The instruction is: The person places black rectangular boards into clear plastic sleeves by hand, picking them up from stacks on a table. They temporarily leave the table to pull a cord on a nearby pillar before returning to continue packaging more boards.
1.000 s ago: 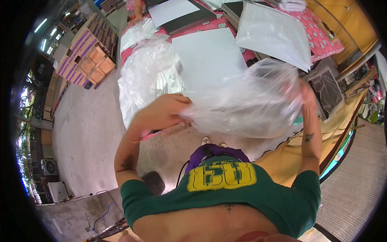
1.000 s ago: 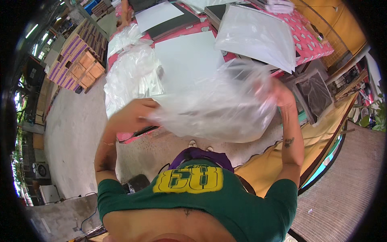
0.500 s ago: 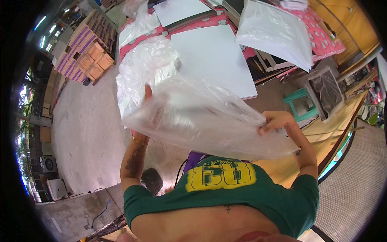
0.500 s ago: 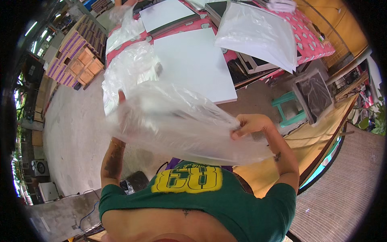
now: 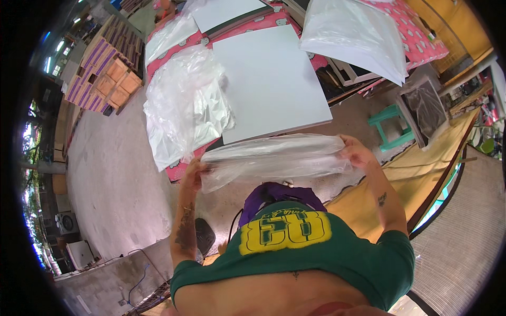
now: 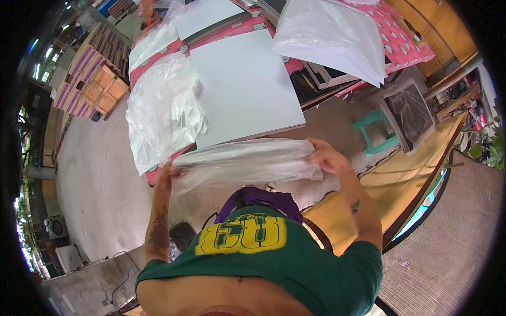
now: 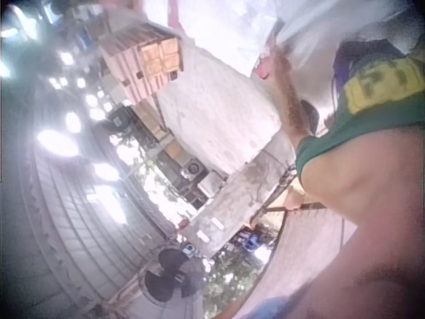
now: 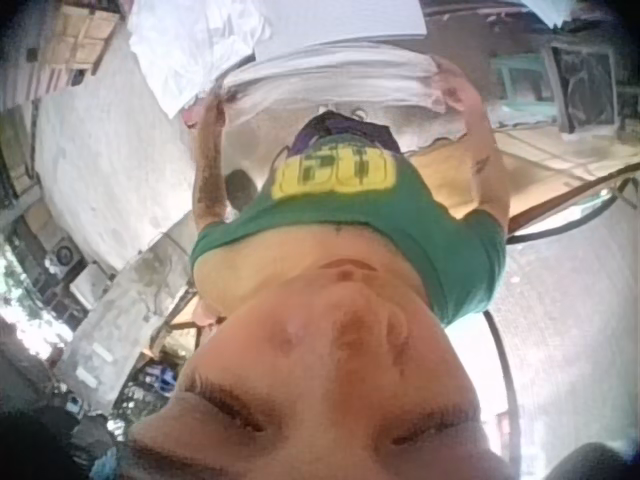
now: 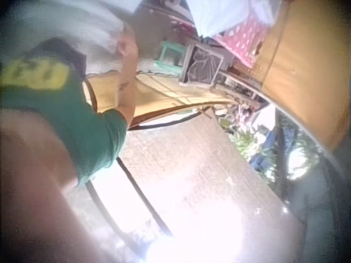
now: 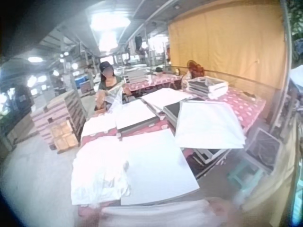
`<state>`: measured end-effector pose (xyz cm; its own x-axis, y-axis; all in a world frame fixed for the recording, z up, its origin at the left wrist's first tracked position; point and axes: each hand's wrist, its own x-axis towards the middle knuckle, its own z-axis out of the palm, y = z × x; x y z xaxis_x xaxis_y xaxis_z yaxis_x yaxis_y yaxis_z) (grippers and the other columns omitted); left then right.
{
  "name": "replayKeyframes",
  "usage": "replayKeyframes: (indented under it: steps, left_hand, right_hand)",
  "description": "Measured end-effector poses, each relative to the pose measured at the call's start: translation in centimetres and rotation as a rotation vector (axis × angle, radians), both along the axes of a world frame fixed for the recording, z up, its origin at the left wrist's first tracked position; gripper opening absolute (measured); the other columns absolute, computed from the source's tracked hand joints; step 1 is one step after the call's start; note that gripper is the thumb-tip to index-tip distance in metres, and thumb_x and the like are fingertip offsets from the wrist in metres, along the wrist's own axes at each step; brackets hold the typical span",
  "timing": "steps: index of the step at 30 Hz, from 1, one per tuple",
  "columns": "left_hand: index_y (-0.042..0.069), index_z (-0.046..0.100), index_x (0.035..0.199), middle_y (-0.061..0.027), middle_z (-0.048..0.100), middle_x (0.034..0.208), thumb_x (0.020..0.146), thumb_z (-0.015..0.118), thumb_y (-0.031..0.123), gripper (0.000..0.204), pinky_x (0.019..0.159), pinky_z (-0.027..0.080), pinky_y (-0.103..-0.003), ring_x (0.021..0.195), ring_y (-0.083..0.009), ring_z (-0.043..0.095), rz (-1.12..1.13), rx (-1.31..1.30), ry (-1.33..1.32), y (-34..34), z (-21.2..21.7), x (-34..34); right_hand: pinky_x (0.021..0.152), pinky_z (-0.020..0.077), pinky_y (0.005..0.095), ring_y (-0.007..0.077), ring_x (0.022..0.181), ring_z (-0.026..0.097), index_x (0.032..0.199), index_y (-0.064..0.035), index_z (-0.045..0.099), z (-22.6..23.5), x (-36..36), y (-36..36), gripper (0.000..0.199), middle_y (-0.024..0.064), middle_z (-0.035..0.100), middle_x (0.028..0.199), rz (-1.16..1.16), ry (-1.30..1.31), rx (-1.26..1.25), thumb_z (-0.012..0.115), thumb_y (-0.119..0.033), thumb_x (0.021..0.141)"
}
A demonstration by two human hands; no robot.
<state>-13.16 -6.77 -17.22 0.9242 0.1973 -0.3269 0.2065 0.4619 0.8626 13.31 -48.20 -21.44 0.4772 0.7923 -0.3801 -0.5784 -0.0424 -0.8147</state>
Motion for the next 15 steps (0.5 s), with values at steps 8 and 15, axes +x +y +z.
replayKeyframes:
  steps: [8, 15]
  left_hand:
    - [0.000, 0.047, 0.130, -0.0154, 0.064, 0.095, 0.089, 0.051, 0.017, 0.044, 0.068, 0.047, -0.032, 0.076, -0.0166, 0.059, 0.506, 0.767, 0.221, -3.4, -10.5, 4.6]
    - [-0.003, 0.056, 0.114, -0.0166, 0.064, 0.075, 0.084, 0.051, 0.011, 0.034, 0.062, 0.047, -0.036, 0.064, -0.0179, 0.060, 0.411, 1.076, 0.221, -5.0, -4.3, 4.9]
  right_hand:
    - [0.072, 0.0487, 0.0355, 0.0317, 0.078, 0.064, 0.135, -0.0065, 0.042, -6.8, 2.2, 6.1, 0.065, 0.0202, 0.062, 0.081, -0.483, -1.148, -0.618, 0.052, 0.004, 0.071]
    - [0.072, 0.0486, 0.0333, 0.0276, 0.079, 0.063, 0.124, -0.0071, 0.053, -3.5, 1.2, 5.9, 0.056, 0.0166, 0.063, 0.084, -0.583, -1.087, -0.577, 0.046, 0.005, 0.069]
